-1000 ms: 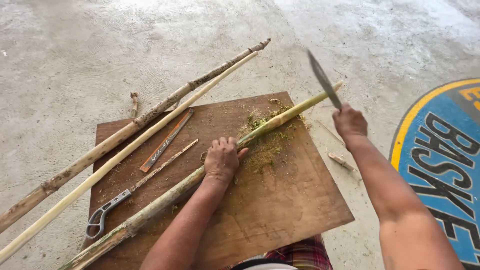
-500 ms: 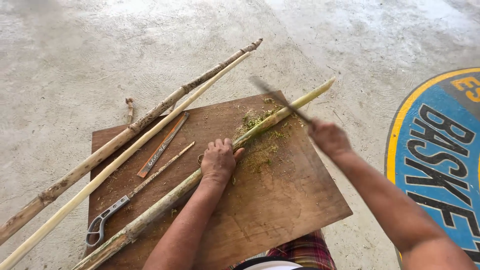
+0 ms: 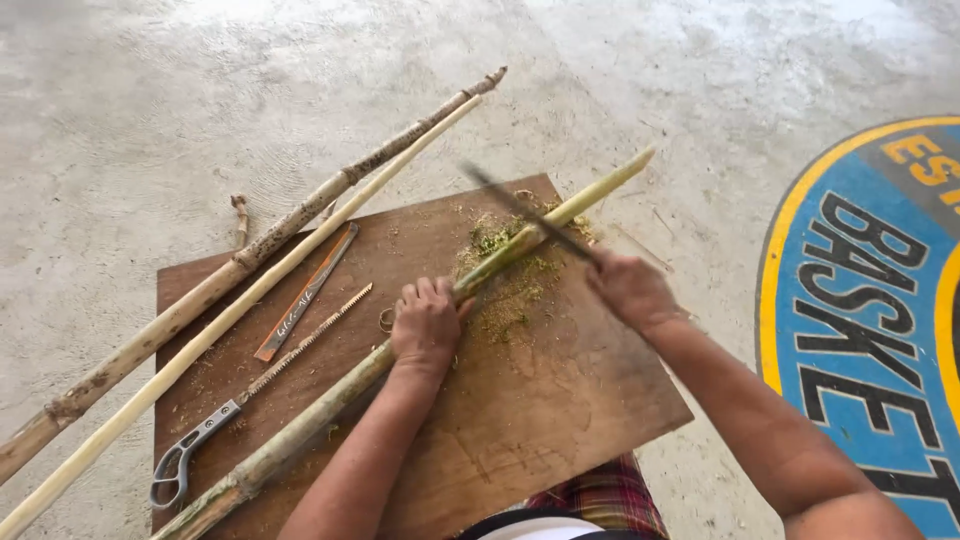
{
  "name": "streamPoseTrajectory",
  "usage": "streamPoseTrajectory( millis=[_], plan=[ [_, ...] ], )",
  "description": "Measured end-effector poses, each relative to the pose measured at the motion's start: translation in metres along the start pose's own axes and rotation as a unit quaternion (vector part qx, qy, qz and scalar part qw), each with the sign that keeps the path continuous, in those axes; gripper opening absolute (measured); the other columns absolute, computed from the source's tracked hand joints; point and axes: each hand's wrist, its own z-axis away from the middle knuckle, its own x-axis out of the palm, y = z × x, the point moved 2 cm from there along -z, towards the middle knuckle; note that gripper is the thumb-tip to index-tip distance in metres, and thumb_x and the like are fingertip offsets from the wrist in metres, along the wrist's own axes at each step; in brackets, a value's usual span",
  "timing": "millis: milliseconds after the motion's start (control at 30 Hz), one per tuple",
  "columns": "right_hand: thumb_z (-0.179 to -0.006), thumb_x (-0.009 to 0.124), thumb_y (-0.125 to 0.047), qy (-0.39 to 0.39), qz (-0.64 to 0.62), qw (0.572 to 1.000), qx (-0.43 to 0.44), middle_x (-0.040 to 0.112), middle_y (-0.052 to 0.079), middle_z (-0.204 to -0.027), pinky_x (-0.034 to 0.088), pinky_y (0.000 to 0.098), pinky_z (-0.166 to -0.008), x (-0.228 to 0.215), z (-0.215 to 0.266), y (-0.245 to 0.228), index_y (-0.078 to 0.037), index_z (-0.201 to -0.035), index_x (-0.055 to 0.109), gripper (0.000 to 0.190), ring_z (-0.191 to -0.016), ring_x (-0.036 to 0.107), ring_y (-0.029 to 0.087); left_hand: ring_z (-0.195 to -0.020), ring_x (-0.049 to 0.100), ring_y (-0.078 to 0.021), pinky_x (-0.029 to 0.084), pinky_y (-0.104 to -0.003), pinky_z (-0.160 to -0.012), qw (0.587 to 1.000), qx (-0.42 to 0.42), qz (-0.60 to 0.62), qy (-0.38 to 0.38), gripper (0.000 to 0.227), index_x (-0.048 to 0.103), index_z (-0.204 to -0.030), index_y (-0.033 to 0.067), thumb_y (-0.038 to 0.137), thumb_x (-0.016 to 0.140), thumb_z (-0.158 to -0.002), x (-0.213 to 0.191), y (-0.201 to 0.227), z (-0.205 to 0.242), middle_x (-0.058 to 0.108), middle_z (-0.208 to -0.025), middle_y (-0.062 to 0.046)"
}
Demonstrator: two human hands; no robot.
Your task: The person is scraping a long wooden stick with a knife on a wooden board.
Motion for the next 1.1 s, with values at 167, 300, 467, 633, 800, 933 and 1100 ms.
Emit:
streamPoseTrajectory(
  millis=[167,300,467,633,800,933,1100],
  plan=[
    [-0.109,0.044,-0.028,0.037,-0.031,0.99,0.133,0.064,0.01,-0.066,0.053,0.0353,-0.039,-0.012,-0.008,0.045,-0.005,-0.114,0.059,0.028,-0.046,0.061,0.02,-0.09,0.056,-0.0252,0.053,-0.041,-0.076,0.996,0.003,-0.024,0.089,0.053,0.056,-0.109,0.0106,0.062,0.048,-0.099,-0.003,0.005,0.011,0.055,-0.097,-0.01],
    [-0.111,0.04,-0.025,0.05,0.013,0.999,0.015,0.062,0.011,-0.067,0.053,0.0331,-0.035,0.007,0.023,0.003,-0.003,-0.113,0.059,0.029,-0.043,0.06,0.016,-0.09,0.056,-0.0254,0.053,-0.041,-0.077,0.997,0.006,-0.024,0.068,0.055,0.056,-0.107,0.01,0.064,0.049,-0.097,-0.002,0.005,0.006,0.056,-0.098,-0.011],
    [-0.108,0.043,-0.028,0.026,0.006,0.998,-0.065,0.059,0.009,-0.061,0.05,0.0326,-0.032,0.006,0.04,-0.03,-0.005,-0.105,0.06,0.029,-0.04,0.054,0.016,-0.091,0.056,-0.0248,0.053,-0.041,-0.076,0.995,0.01,-0.02,0.095,0.056,0.057,-0.108,0.0098,0.064,0.049,-0.095,0.006,0.004,0.006,0.055,-0.097,-0.01],
    [-0.112,0.039,-0.028,0.021,-0.028,0.999,0.042,0.055,0.009,-0.059,0.043,0.0317,-0.027,-0.01,0.009,0.028,-0.005,-0.107,0.058,0.03,-0.037,0.046,0.015,-0.087,0.055,-0.0224,0.053,-0.04,-0.075,0.999,-0.002,-0.035,0.027,0.058,0.056,-0.108,0.0087,0.066,0.045,-0.101,-0.005,0.004,0.008,0.054,-0.094,-0.009],
    [-0.116,0.039,-0.021,0.131,0.374,0.912,-0.106,0.049,-0.001,-0.053,0.033,0.0218,-0.024,0.025,0.024,0.03,-0.004,-0.113,0.062,0.029,-0.034,0.043,0.004,-0.083,0.055,-0.0207,0.054,-0.038,-0.07,0.997,0.001,-0.066,0.028,0.061,0.055,-0.109,0.0088,0.068,0.04,-0.101,-0.001,0.003,0.005,0.053,-0.093,-0.009],
    [-0.115,0.037,-0.031,0.018,0.188,0.97,-0.152,0.057,0.004,-0.058,0.042,0.0275,-0.027,0.016,0.062,-0.043,-0.011,-0.098,0.059,0.034,-0.039,0.051,0.01,-0.084,0.055,-0.0208,0.054,-0.038,-0.072,0.995,0.008,-0.075,0.061,0.063,0.054,-0.112,0.0087,0.069,0.041,-0.098,0.003,0.002,0.002,0.054,-0.092,-0.009],
    [-0.104,0.052,-0.045,0.035,-0.051,0.998,0.018,0.064,0.005,-0.069,0.061,0.0351,-0.05,-0.006,0.075,-0.052,-0.015,-0.116,0.053,0.032,-0.053,0.068,0.021,-0.085,0.058,-0.0221,0.055,-0.04,-0.073,0.99,0.018,-0.053,0.126,0.058,0.055,-0.113,0.0105,0.065,0.044,-0.097,0.007,0.001,0.007,0.057,-0.095,-0.009]
  ],
)
